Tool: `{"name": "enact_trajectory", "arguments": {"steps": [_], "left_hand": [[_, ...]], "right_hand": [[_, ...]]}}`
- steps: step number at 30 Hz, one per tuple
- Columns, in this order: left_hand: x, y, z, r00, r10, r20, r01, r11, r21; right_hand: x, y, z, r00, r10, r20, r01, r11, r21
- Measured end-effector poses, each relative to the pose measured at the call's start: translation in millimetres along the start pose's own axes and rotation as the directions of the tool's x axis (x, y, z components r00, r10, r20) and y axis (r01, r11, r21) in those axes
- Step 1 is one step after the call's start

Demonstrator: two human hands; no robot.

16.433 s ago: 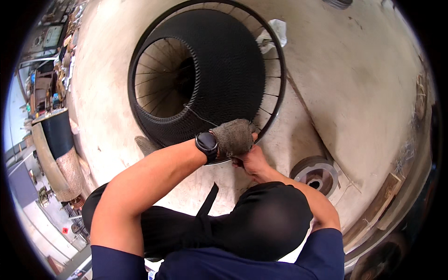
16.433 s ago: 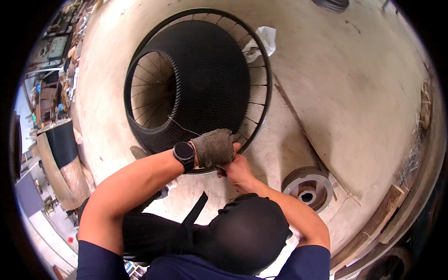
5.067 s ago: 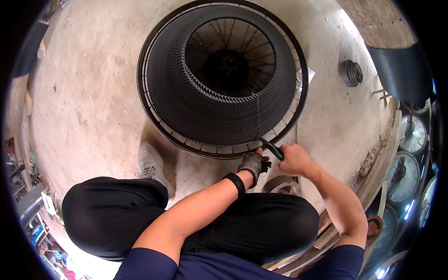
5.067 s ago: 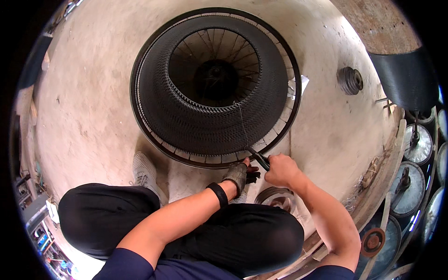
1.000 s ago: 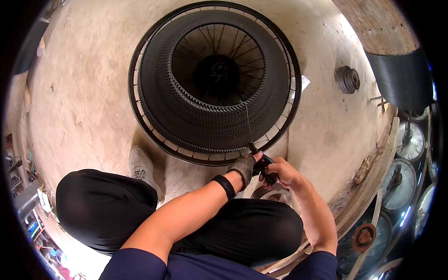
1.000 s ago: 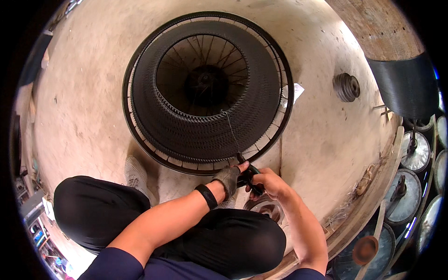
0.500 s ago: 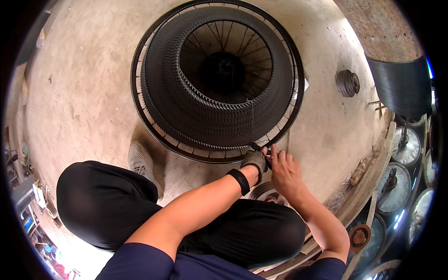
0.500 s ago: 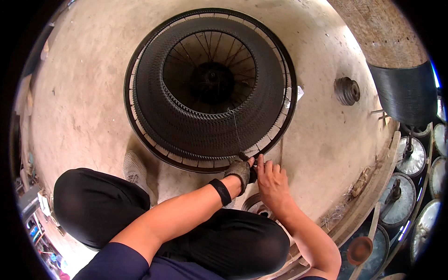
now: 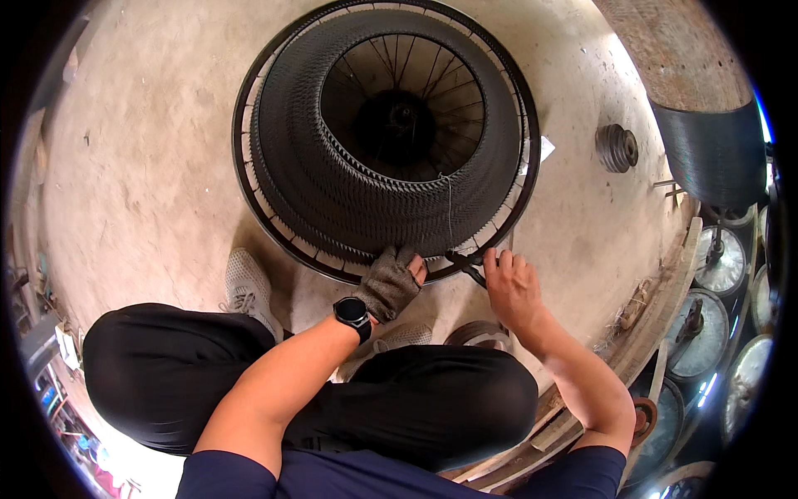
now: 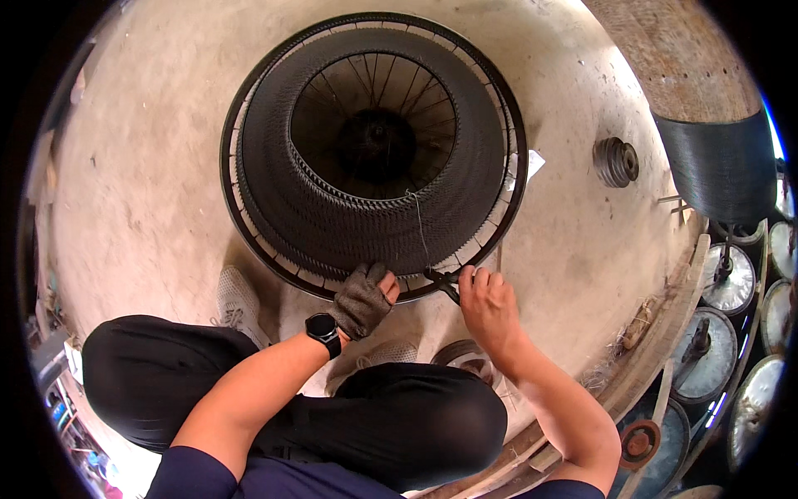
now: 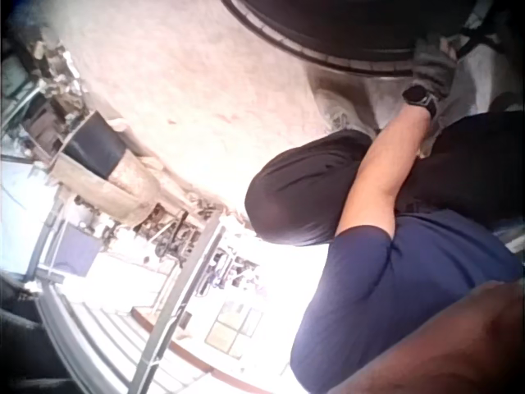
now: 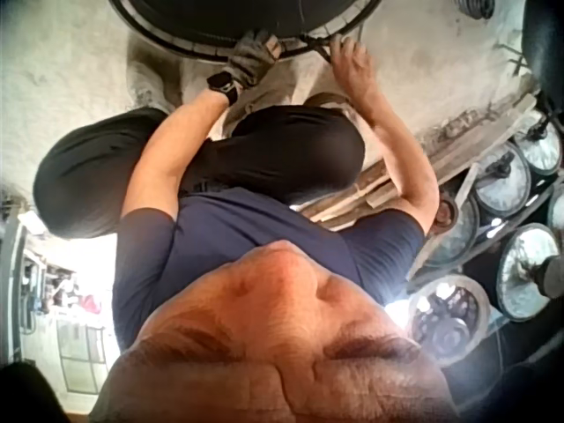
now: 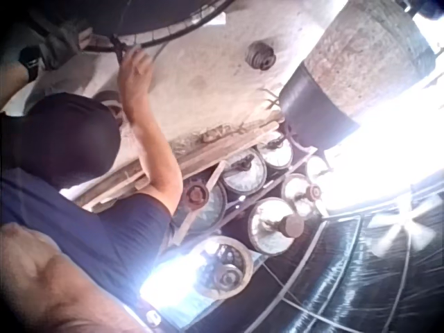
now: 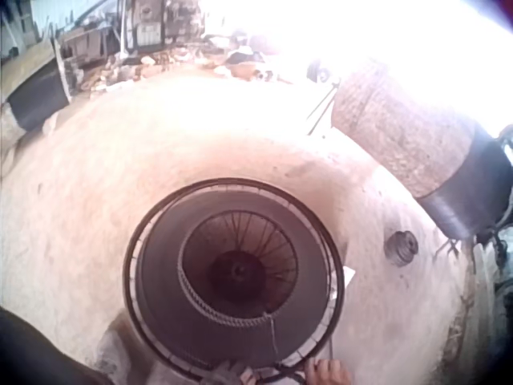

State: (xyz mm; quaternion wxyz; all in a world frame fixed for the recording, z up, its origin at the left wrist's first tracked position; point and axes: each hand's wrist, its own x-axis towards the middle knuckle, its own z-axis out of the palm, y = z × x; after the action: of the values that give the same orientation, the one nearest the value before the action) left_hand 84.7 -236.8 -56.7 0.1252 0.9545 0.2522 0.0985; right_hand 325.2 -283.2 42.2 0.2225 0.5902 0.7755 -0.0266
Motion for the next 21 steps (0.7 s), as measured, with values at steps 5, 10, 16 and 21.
{"name": "enact_trajectory", "arguments": {"steps": [5,10,16,21], "left_hand": [[8.3,3.8,9.3,0.996,-0.084,0.039,0.085,0.996,-0.021],[7.6,-1.0,11.0,0.997,-0.026,-0.070,0.025,0.999,-0.025],[2.0,-2.5,19.6,1.000,-0.020,0.002,0.020,0.996,-0.092],[1.9,-5.1,15.8,0.999,-0.006,-0.039,0.003,0.997,-0.076]], "right_hand": [[15.3,21.1,-16.3,0.975,0.000,0.224,-0.070,0.950,0.305],[30.4,34.1,-19.9,0.704,-0.035,0.709,-0.531,0.638,0.558],[-12.4,21.2,32.4,0.584,-0.540,0.607,-0.776,-0.590,0.222],[-35.3,-29.1,61.9,0.783,-0.456,0.424,-0.521,-0.852,0.047]]}}
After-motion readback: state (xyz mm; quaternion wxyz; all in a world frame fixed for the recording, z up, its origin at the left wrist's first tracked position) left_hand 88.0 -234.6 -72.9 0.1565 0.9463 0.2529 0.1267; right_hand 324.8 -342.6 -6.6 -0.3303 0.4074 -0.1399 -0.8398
